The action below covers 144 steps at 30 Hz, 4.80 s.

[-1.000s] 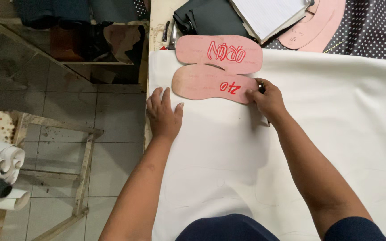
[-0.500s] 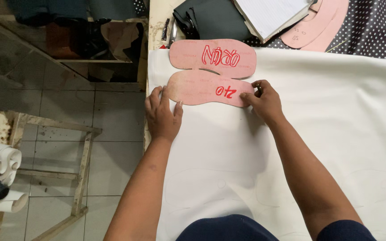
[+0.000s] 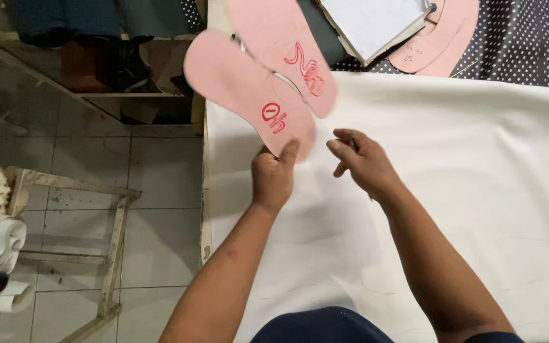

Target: The person uses a pink shoe-shaped template and a pen to trace outlines onto a large white fabric laid on a table. They repeatedly reposition the template and trace its perimeter, creating multiple identical outlines across the fabric surface.

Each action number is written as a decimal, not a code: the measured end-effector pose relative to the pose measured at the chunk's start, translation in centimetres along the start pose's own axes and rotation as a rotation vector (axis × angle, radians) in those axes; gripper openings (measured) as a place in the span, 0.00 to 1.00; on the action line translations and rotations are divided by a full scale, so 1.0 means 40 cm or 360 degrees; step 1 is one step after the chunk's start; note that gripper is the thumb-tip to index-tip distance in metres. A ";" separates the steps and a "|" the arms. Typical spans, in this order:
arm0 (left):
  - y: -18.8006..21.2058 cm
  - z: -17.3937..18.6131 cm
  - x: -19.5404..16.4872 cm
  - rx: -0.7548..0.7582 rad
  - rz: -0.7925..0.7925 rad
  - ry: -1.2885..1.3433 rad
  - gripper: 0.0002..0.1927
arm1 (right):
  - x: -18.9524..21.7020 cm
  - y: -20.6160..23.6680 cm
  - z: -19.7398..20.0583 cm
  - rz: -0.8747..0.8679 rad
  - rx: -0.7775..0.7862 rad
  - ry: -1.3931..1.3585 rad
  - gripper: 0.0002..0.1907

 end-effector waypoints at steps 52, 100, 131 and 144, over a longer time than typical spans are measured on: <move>-0.241 -0.054 0.065 0.0571 -0.0417 -0.1766 0.30 | -0.141 -0.198 0.117 -0.0369 -0.0255 0.0871 0.22; -0.216 0.050 0.059 -0.0137 -0.0751 -0.1098 0.30 | -0.234 -0.065 0.094 -0.0175 -0.0313 0.0849 0.23; 0.491 0.075 0.065 0.0380 -0.0437 -0.1555 0.28 | -0.587 0.615 0.496 -0.0623 -0.0963 0.0159 0.30; 0.515 0.079 0.002 0.0459 -0.0540 -0.1517 0.24 | -0.609 0.745 0.468 -0.0491 -0.0846 0.0730 0.32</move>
Point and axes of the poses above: each hand's wrist, its own y-axis away from the middle knuckle, its own z-axis out of the back of the hand, x = y × z, the point moved 10 cm from there along -y, towards the middle knuckle, and after that the axes turned 6 degrees about -y, right-handed, at the moved point
